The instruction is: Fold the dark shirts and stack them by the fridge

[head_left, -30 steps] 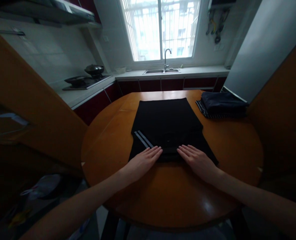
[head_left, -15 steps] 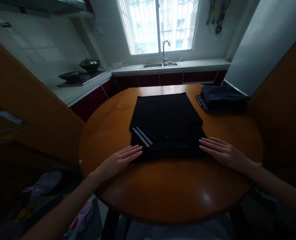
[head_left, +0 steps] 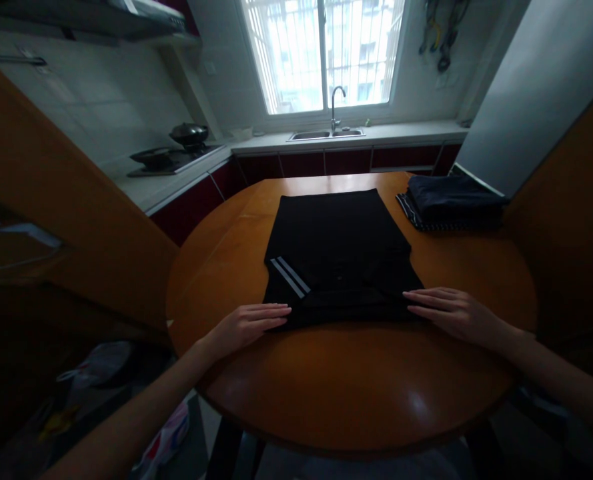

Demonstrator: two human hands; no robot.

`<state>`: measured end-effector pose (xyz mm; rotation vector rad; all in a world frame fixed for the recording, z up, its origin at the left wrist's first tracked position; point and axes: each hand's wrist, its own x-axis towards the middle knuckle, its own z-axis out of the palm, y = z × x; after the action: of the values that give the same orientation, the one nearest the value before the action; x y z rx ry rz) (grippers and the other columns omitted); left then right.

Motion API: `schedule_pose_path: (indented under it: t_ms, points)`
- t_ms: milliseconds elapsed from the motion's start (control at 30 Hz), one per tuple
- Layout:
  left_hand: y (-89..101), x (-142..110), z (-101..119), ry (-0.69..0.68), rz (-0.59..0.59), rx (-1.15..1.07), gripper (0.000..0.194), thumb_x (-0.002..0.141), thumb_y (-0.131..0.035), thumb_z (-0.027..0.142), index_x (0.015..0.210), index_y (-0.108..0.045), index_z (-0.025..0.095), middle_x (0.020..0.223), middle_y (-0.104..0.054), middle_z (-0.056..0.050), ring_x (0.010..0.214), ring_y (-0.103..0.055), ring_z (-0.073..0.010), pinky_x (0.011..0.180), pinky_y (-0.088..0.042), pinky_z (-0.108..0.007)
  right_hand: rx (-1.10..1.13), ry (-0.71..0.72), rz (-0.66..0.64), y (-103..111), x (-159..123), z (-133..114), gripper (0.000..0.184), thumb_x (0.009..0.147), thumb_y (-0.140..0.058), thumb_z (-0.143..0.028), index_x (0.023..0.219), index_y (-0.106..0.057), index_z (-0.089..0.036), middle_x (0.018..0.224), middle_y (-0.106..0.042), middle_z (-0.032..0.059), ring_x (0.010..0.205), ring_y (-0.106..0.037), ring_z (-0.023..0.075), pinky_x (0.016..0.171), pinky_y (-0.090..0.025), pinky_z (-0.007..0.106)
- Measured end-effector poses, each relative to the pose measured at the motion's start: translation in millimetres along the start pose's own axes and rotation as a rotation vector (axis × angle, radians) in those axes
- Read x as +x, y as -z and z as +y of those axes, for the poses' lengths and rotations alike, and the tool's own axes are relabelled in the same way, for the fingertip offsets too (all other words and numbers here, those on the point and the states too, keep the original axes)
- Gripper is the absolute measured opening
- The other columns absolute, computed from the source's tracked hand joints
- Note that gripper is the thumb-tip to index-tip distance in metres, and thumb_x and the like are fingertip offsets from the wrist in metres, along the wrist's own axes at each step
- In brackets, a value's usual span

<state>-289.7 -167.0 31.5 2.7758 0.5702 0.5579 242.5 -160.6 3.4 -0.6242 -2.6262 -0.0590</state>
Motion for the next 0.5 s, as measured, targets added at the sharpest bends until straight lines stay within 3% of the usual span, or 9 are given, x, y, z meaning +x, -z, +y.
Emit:
schedule_pose_path:
  t_ms: [267,500]
  points:
    - [-4.8,-15.5,13.6,0.083,0.096,-0.169,0.031,0.101,-0.055,0.019,0.129,-0.068,0.023,0.133,-0.068,-0.010,0.124,-0.064,-0.0230,0.106,-0.054,-0.038,0.139,-0.089,-0.024,11.1,-4.4,-20.9,0.046,0.097,-0.052,-0.013,0.139,-0.061,-0.028,0.137,-0.066,0.0056,0.118,-0.068,0.0201,0.098,-0.058,0.033]
    - [13.1,-14.4,39.5,0.274,0.158,-0.318,0.017,0.097,-0.062,0.024,0.106,-0.077,0.021,0.110,-0.077,-0.010,0.101,-0.075,-0.0211,0.088,-0.061,-0.029,0.293,-0.238,-0.051,38.9,-4.8,-40.8,0.041,0.097,-0.051,-0.018,0.134,-0.066,-0.030,0.118,-0.076,0.0052,0.102,-0.074,0.0201,0.086,-0.061,0.027]
